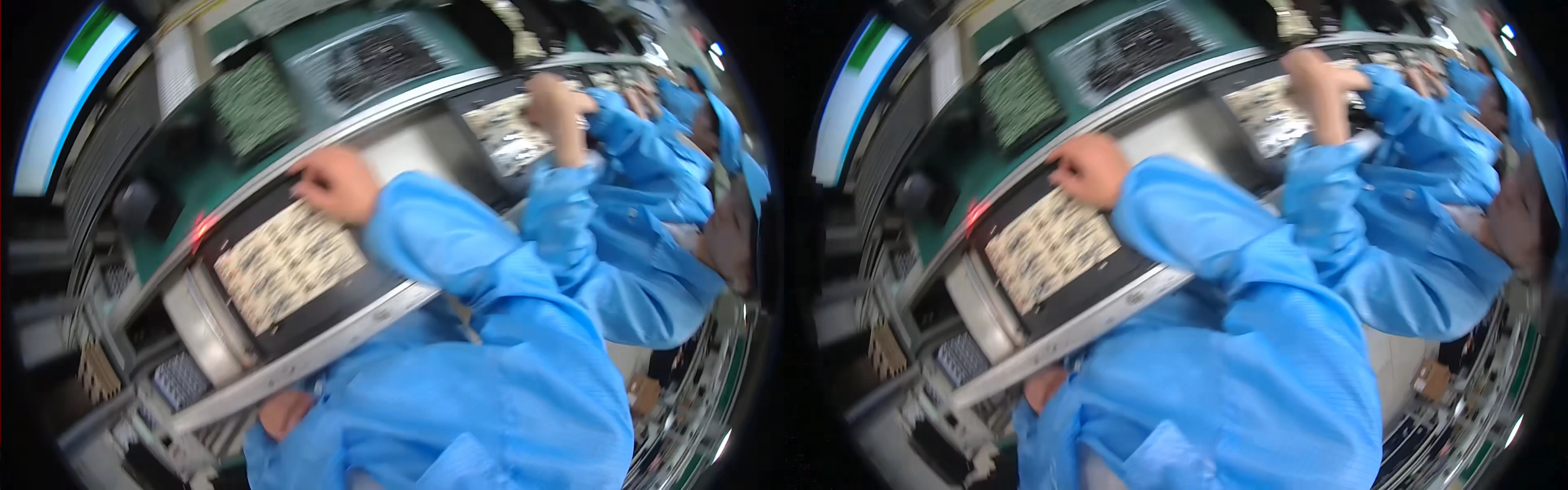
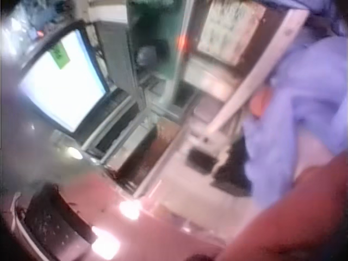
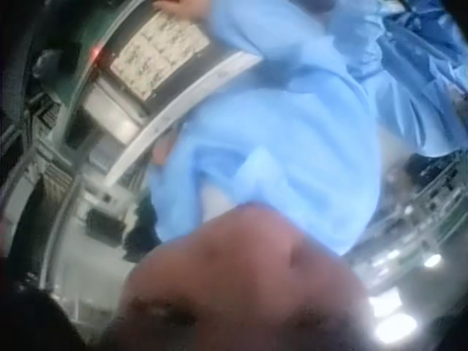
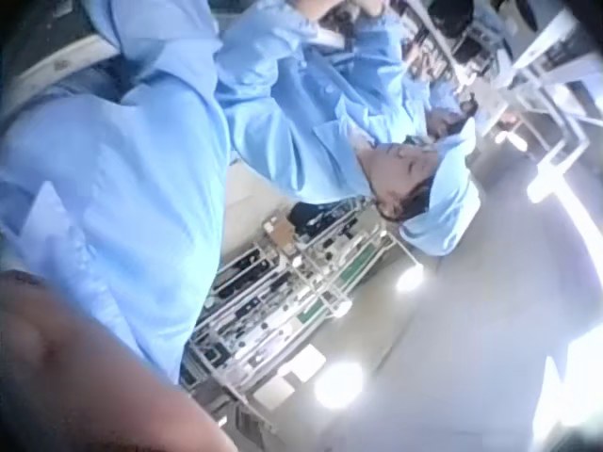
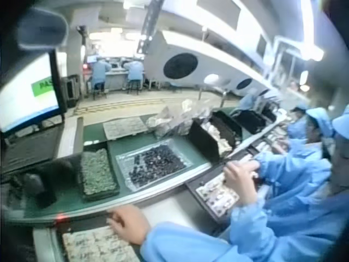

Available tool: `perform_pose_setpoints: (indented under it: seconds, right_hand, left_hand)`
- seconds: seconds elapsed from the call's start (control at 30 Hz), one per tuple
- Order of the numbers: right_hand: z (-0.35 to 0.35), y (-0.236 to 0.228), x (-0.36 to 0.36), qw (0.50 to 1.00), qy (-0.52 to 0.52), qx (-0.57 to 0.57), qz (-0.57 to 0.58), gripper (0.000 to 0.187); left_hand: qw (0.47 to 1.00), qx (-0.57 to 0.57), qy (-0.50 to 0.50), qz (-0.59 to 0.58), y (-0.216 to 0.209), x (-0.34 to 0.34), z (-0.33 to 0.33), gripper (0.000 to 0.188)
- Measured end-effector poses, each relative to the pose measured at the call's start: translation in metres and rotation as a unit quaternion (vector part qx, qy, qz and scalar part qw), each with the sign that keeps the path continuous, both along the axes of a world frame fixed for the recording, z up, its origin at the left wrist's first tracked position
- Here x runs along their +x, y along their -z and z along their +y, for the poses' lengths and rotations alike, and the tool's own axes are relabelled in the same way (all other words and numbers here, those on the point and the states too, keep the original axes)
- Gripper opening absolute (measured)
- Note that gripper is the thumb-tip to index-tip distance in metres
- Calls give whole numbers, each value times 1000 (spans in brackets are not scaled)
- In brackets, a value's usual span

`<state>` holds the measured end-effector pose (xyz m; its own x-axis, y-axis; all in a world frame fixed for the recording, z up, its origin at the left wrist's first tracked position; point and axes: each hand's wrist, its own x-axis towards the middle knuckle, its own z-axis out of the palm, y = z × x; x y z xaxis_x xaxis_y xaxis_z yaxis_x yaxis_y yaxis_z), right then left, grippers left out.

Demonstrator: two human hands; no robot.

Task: The person places circuit boards onto assembly fixtures on a conveyor line, inserts small electronic components into the boards by hand, and pushes the fixtures along the line.

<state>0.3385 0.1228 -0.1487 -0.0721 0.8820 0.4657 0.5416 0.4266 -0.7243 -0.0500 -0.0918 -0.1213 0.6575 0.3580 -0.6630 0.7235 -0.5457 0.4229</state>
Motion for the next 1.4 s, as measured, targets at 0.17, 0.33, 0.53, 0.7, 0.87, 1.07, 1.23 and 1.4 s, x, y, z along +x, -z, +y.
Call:
perform_pose_setpoints:
  seconds: [0.17,0.33,0.53,0.7,0.87,1.07,1.23,1.4]
  right_hand:
    - [-4,-30,-20,1000,24,-2,-19,21]
    - [3,-21,-12,999,34,0,2,18]
    - [-3,-19,-10,998,47,7,36,17]
    - [-12,-45,2,996,1,82,-45,23]
    - [-15,-47,4,998,26,46,-29,19]
    - [-21,-52,-1,992,25,122,-6,12]
    - [-16,-38,-8,991,48,45,118,11]
    - [-10,-31,-10,977,55,33,205,14]
  left_hand:
    - [829,92,-427,-350,160,-38,-115,40]
    - [825,33,-427,-370,191,3,-109,40]
    - [815,-26,-432,-385,224,42,-52,40]
    - [817,-60,-422,-387,218,50,40,40]
    - [826,-92,-400,-387,214,65,82,41]
    - [852,-96,-363,-365,205,57,76,41]
    - [863,-81,-375,-328,156,50,51,41]
    - [830,-50,-491,-261,98,6,-18,42]
